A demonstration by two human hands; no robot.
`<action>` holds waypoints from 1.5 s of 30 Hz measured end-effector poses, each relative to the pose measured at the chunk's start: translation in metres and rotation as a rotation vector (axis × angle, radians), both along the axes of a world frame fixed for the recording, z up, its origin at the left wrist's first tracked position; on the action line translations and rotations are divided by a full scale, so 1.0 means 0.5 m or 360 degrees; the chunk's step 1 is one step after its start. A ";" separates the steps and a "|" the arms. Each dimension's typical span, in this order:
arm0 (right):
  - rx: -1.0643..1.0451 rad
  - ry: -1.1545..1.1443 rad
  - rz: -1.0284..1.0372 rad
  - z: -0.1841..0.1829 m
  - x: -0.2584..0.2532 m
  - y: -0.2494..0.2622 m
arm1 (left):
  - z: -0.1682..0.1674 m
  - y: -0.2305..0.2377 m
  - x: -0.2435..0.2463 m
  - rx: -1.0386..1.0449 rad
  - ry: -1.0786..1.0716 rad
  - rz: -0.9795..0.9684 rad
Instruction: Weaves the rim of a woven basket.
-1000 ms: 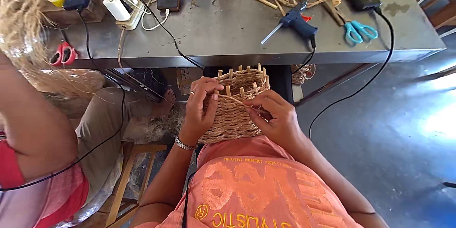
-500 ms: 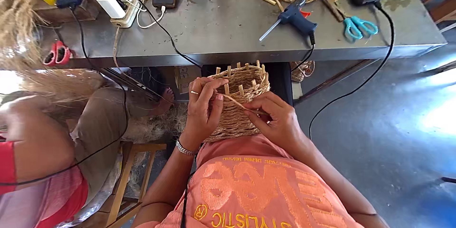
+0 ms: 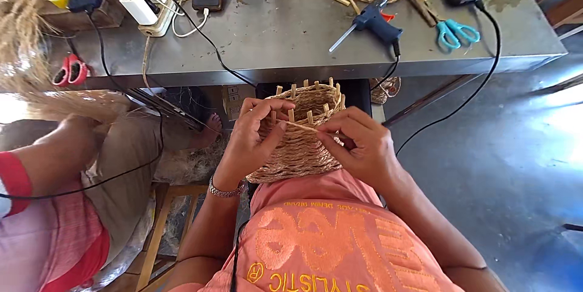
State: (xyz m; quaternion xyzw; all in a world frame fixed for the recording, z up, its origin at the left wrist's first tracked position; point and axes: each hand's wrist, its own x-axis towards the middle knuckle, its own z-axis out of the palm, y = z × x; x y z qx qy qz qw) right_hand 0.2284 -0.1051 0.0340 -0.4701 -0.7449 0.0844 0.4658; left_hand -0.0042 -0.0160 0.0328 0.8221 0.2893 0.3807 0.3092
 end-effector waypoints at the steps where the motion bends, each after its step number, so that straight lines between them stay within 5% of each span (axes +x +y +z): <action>1: 0.0040 -0.0023 -0.0017 0.011 0.001 0.007 | -0.003 -0.002 0.001 -0.0010 -0.0027 0.0008; 14: 0.0142 0.0105 -0.0112 0.038 -0.063 0.119 | -0.017 -0.005 -0.005 -0.0040 -0.0049 0.0107; 45: 0.0009 -0.0008 -0.0210 0.039 -0.050 0.053 | -0.022 -0.014 0.013 -0.0013 -0.0027 0.0348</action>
